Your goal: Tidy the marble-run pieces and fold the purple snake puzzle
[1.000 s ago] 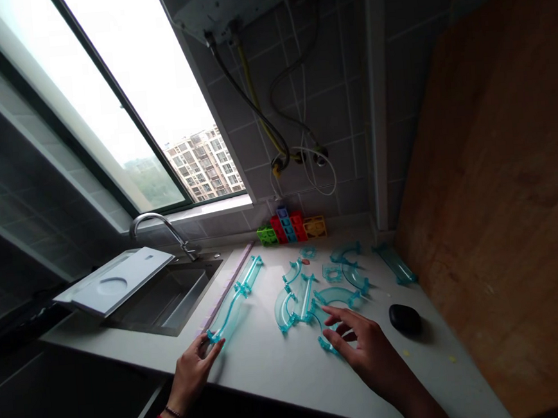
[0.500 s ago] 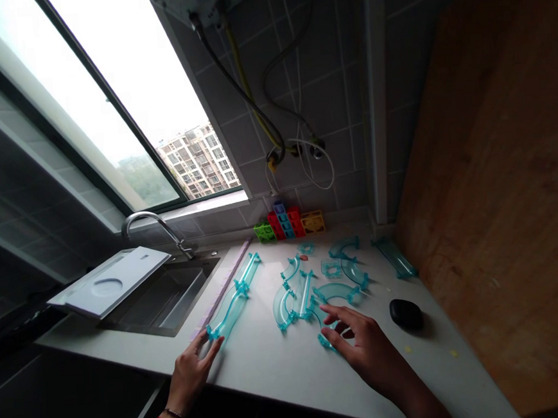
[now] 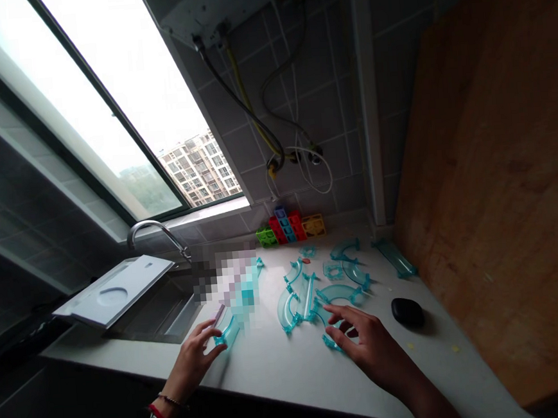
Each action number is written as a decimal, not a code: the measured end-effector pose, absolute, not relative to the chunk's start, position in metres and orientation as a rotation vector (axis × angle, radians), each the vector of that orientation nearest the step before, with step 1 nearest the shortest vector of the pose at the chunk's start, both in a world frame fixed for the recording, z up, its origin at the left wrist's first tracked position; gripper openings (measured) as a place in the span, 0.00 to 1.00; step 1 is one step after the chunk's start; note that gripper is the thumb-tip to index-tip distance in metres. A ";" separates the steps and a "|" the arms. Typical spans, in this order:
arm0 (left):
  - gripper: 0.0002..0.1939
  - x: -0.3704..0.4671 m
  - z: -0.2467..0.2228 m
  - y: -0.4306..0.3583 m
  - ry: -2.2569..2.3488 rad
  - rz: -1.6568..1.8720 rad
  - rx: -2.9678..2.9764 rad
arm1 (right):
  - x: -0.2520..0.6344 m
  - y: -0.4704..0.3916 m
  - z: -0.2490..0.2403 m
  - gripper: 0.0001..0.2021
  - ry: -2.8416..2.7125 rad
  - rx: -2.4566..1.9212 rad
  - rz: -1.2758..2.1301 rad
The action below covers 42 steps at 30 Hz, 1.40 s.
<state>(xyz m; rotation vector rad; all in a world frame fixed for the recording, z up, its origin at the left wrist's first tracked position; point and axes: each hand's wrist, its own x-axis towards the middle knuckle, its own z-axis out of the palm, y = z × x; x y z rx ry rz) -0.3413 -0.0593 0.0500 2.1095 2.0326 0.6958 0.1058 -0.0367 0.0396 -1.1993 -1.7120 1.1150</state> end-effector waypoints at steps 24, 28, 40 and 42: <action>0.19 -0.330 0.036 -0.053 2.087 0.812 2.071 | 0.104 -0.033 0.035 0.23 -1.743 -1.214 1.053; 0.23 -0.312 0.042 -0.075 2.057 1.039 2.212 | 0.105 -0.033 0.036 0.22 -1.721 -1.204 1.044; 0.10 -0.160 0.049 -0.023 1.096 1.090 2.533 | 0.075 -0.026 0.003 0.11 -1.649 -1.150 0.471; 0.09 -0.142 0.046 0.004 0.937 1.054 2.648 | 0.074 -0.027 -0.001 0.10 -1.663 -1.172 0.410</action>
